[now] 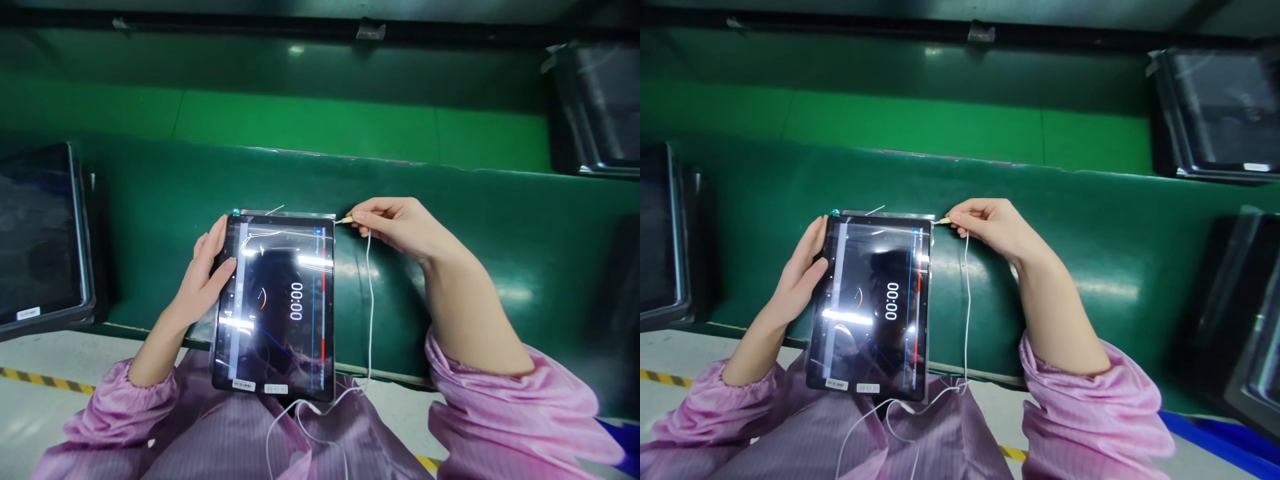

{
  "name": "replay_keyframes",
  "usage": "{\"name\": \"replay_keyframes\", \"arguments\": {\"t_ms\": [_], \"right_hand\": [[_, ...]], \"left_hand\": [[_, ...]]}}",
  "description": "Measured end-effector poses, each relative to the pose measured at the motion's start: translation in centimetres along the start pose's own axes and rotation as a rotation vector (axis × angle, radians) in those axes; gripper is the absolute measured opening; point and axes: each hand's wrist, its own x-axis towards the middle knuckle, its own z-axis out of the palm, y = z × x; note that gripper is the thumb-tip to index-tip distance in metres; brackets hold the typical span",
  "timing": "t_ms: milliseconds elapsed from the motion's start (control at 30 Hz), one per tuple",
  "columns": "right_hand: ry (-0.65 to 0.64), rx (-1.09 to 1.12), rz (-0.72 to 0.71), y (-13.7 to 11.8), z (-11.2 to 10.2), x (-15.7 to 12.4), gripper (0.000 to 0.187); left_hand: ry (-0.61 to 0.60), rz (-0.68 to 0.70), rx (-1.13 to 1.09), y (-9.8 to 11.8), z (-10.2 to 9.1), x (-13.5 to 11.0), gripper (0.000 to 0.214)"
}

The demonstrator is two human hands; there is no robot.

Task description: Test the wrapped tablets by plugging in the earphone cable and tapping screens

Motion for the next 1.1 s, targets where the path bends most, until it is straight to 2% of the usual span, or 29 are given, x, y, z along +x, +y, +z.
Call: {"name": "replay_keyframes", "arguments": {"t_ms": [100, 1100], "right_hand": [[0.020, 0.012, -0.019, 0.26, 0.08, 0.03, 0.053], [-0.007, -0.064, -0.078, 0.48, 0.15, -0.37, 0.054]], "left_hand": [[-0.040, 0.000, -0.050, -0.03, 0.02, -0.04, 0.062], [-0.028, -0.007, -0.053, -0.12, 0.15, -0.20, 0.061]]}}
